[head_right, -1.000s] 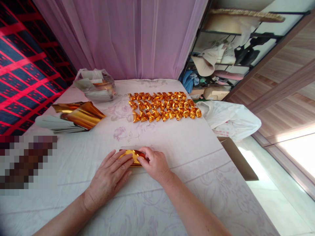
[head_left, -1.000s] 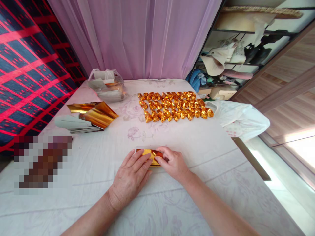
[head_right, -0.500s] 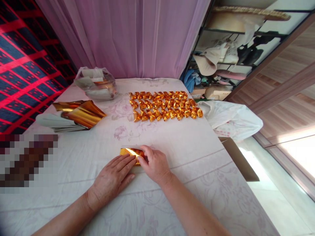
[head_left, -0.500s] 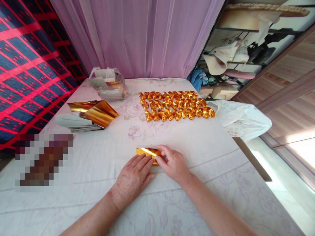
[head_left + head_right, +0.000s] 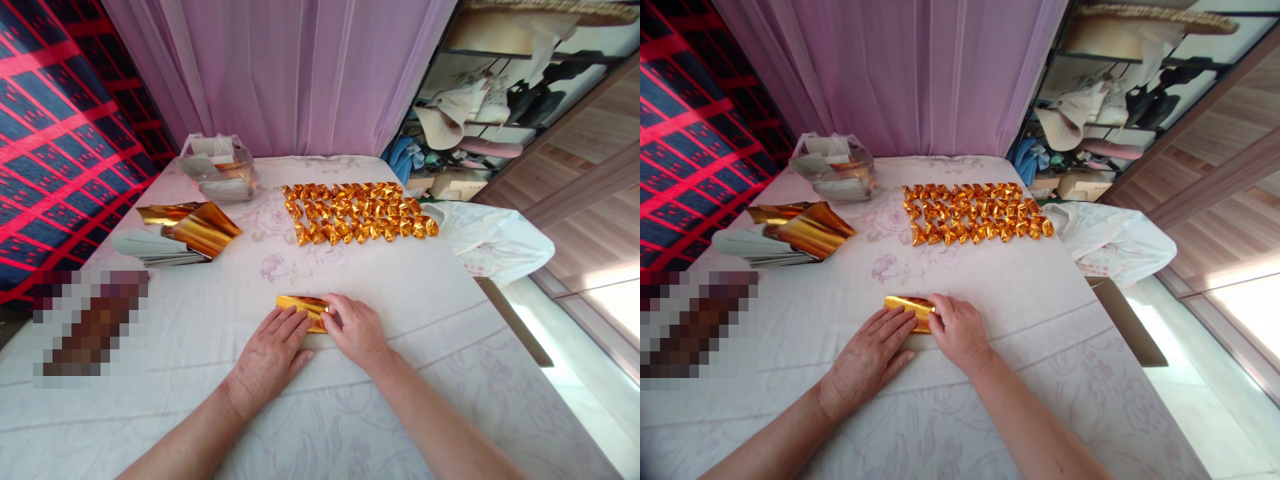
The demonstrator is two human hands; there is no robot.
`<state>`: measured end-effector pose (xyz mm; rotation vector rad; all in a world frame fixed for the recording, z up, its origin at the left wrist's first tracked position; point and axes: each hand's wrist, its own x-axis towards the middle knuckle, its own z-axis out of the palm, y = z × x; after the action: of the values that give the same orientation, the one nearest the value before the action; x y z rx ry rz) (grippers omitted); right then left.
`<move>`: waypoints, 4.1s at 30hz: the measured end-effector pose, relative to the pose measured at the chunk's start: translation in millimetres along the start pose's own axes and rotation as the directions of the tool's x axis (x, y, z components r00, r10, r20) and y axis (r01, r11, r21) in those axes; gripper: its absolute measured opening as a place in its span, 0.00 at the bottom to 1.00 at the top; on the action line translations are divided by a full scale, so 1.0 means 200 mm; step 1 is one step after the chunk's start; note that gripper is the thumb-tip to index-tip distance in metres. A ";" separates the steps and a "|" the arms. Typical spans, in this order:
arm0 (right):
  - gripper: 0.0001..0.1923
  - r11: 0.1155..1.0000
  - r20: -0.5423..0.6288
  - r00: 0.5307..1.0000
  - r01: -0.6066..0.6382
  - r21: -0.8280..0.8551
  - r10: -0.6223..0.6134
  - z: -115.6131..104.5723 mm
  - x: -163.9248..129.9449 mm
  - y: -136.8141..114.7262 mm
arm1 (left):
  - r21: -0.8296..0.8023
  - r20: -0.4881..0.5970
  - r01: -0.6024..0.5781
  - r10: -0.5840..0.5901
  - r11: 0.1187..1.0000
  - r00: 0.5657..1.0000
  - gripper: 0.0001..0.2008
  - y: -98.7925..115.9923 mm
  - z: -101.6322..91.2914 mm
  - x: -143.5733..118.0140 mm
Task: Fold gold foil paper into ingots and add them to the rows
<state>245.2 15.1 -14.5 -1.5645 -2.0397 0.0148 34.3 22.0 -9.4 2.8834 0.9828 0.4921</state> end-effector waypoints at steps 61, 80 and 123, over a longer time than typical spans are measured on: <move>0.10 0.998 0.019 0.998 0.054 0.037 -0.054 -0.04 0.00 0.01 | -0.015 0.025 0.059 -0.059 0.998 0.998 0.20 0.00 0.00 0.01; 0.12 0.999 0.012 0.999 0.042 0.025 -0.042 -0.03 0.00 0.02 | -0.049 0.000 0.068 -0.068 0.996 0.998 0.21 0.00 0.01 0.00; 0.04 0.990 0.069 0.988 -0.137 0.016 0.136 -0.01 0.04 0.03 | -0.074 0.004 0.058 -0.058 0.996 0.998 0.18 0.05 -0.03 0.03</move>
<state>249.8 24.0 -12.1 -1.7095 -1.9729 0.1414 43.1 17.8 -0.3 2.7808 1.0218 0.5102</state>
